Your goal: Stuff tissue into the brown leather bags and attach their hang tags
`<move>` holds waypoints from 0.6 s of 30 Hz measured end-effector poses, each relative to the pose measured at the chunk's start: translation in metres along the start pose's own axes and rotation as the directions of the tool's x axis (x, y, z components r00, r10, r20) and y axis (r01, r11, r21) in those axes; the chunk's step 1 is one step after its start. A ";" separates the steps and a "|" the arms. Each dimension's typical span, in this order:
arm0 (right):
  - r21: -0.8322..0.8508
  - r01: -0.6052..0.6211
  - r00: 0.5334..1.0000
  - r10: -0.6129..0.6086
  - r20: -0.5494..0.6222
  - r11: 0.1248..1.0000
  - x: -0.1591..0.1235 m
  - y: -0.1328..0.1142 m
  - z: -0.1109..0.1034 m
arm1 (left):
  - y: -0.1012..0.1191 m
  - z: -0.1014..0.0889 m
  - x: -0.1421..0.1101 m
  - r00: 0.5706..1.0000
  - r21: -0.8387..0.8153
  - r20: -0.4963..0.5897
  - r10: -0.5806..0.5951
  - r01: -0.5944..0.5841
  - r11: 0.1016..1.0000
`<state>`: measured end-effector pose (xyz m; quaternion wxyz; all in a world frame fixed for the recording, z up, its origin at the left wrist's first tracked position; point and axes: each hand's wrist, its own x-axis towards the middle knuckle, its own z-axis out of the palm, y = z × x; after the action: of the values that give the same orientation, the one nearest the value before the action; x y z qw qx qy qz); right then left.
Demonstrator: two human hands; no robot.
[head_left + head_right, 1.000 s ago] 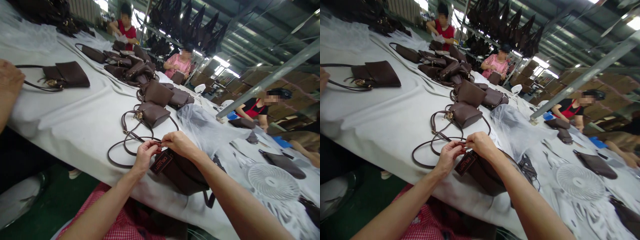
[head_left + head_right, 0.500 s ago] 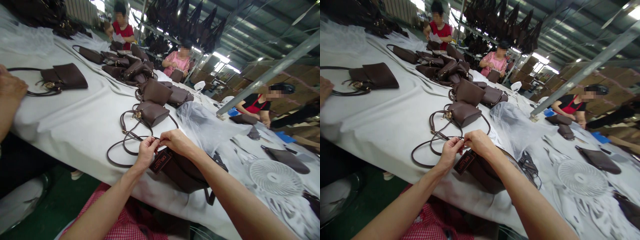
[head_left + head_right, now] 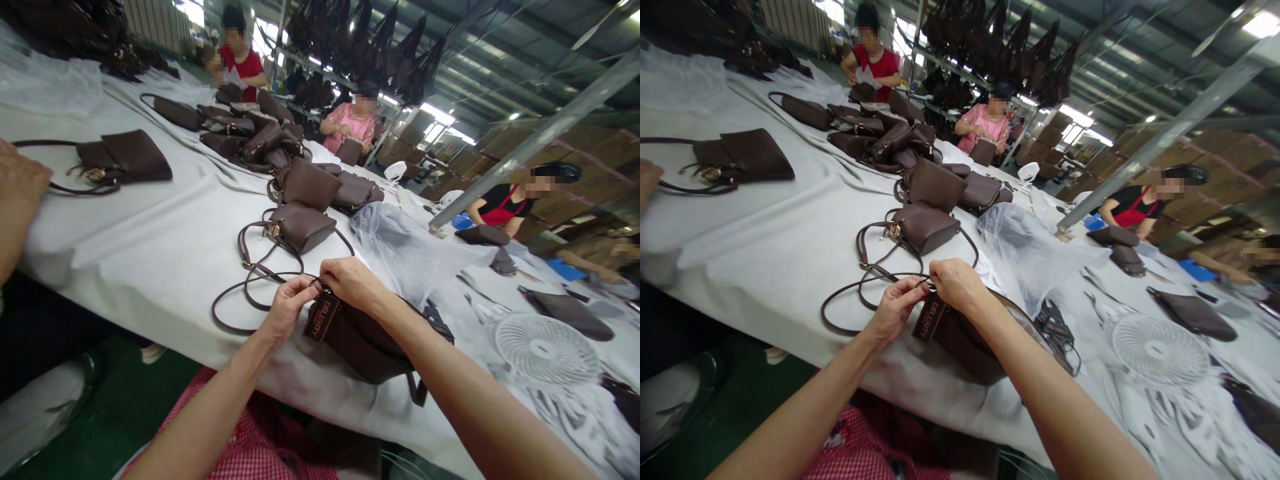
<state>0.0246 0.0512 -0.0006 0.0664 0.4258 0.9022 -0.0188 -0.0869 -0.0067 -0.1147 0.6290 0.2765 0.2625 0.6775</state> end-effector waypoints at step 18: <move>0.025 0.169 0.970 -0.162 -0.181 0.985 -0.053 -0.018 0.023 | 0.003 -0.006 0.000 0.981 -0.579 -0.006 -0.196 0.157 0.800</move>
<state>0.0466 -0.0030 -0.0163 -0.0251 0.3503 0.9363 -0.0045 -0.0935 -0.0069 -0.1170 0.7344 0.0257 0.0904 0.6722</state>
